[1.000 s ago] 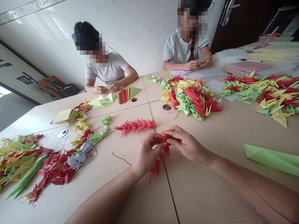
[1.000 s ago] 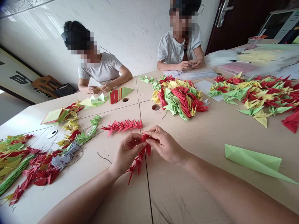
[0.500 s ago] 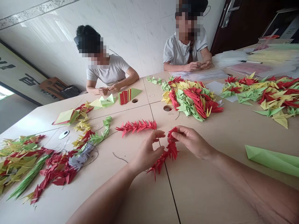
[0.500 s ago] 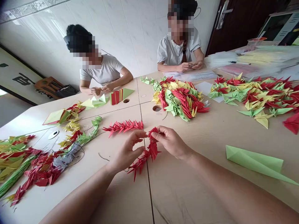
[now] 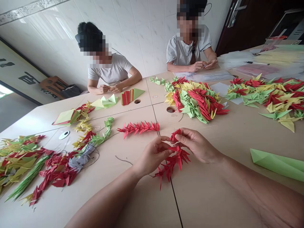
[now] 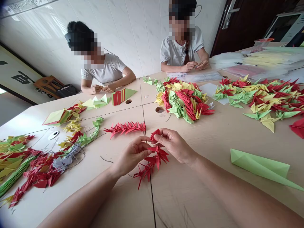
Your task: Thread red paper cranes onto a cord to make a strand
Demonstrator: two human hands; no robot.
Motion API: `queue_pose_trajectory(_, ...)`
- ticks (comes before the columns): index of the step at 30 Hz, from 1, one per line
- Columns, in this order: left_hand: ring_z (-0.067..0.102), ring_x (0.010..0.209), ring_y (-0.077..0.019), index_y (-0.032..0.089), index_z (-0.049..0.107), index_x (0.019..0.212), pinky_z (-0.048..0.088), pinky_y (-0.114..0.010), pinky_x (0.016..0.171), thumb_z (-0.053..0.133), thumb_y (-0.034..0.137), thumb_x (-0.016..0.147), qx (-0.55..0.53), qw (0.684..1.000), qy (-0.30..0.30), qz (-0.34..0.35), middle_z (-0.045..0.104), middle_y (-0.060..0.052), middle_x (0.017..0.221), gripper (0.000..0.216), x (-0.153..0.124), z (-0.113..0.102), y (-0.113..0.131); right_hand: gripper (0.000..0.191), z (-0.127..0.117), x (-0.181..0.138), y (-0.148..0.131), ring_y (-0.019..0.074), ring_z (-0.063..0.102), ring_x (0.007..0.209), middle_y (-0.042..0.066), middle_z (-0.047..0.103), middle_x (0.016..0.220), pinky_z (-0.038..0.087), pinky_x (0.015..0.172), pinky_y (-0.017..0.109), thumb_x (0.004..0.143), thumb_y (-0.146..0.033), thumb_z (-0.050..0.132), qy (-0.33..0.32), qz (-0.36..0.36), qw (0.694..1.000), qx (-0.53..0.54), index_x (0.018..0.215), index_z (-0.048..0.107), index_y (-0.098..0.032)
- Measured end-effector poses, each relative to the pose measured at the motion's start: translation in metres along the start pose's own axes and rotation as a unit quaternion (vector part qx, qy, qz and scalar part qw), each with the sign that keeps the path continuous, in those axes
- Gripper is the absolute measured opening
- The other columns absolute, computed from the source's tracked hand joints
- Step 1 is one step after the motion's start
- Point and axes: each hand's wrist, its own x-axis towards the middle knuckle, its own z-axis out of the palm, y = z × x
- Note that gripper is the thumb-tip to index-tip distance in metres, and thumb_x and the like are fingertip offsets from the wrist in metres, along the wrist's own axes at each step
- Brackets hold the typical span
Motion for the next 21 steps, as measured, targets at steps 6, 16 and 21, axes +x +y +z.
queue_pose_trajectory(6,0.061,0.080,-0.0141,0.018,0.057,0.101,0.050,-0.029,0.072,0.066,0.026,0.082,0.054,0.997,0.036,0.031,0.065,-0.004,0.088,0.022,-0.0014,0.0032,0.0001,0.028,-0.0006,0.0001,0.0001,0.0136,0.059,0.077,0.001,0.061,0.080,0.050,0.070,0.029,0.082,-0.045,0.065,0.001,-0.007,1.000,-0.003,0.082,0.063,-0.017)
queue_pose_trajectory(16,0.059,0.077,-0.0123,0.018,0.064,0.080,0.047,-0.025,0.069,0.064,0.024,0.083,0.159,0.971,0.111,0.139,0.064,-0.002,0.082,0.008,-0.0017,0.0018,0.0035,0.030,-0.0018,0.0012,0.0009,0.0144,0.059,0.078,0.001,0.063,0.081,0.051,0.076,0.031,0.077,-0.047,0.070,0.018,-0.026,0.998,-0.047,0.082,0.064,-0.018)
queue_pose_trajectory(21,0.054,0.066,-0.0089,0.015,0.063,0.076,0.044,-0.023,0.064,0.073,0.031,0.076,-0.016,0.994,0.101,0.042,0.061,0.001,0.069,0.018,-0.0004,0.0008,0.0062,0.031,-0.0011,-0.0003,0.0005,0.0128,0.056,0.070,0.000,0.061,0.076,0.048,0.065,0.027,0.078,-0.048,0.068,0.018,-0.052,0.993,-0.101,0.083,0.064,-0.018)
